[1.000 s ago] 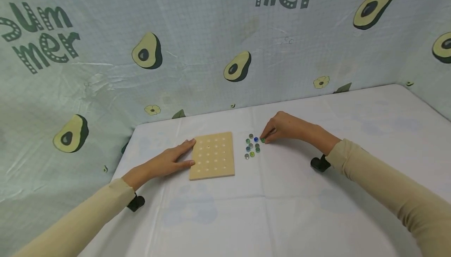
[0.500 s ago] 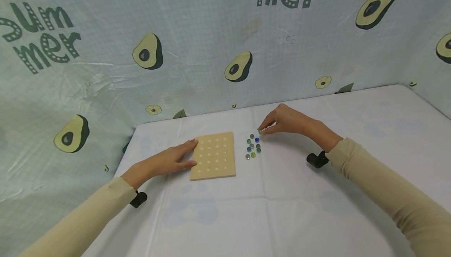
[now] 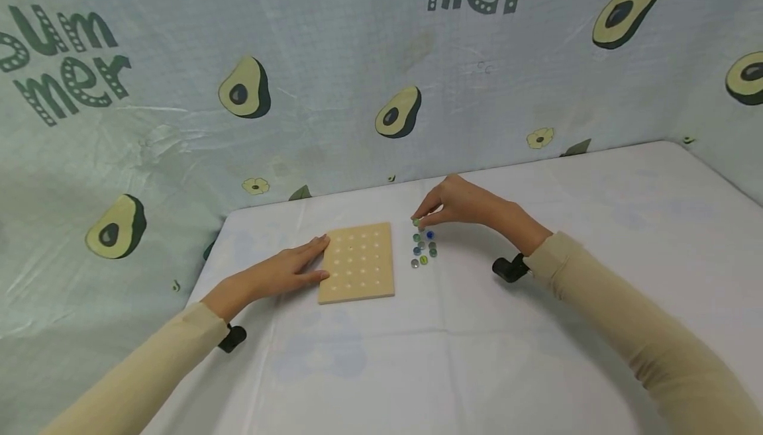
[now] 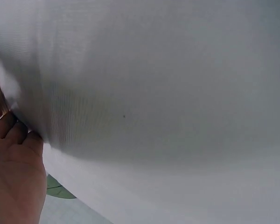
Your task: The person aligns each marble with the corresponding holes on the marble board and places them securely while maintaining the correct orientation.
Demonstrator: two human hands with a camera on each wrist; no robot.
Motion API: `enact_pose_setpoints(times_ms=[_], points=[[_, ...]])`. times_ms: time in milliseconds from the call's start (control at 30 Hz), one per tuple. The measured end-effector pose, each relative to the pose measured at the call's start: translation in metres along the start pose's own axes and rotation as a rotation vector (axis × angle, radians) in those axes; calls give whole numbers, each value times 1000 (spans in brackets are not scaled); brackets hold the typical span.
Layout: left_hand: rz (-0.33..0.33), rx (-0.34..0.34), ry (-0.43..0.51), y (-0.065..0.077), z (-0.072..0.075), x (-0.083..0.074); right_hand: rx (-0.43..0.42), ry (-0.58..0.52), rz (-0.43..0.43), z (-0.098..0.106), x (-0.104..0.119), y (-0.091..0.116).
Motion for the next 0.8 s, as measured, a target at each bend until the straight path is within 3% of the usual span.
enact_pose_setpoints(times_ms=[467,800], points=[[-1,27,-38,1,2,1,15,-27,51,-21,29,-41],[-4,3,65,4,0,1,38,-24,131,-37,52,-74]])
Point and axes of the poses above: each hand's wrist, its own y-axis away from the middle knuckle, its own z-axis out of the back of the hand, x = y × z, the point moved 4 cm from there along -y, towards the middle knuckle, and after that the axes turned 5 degrees about y, right-handed, at the moved point
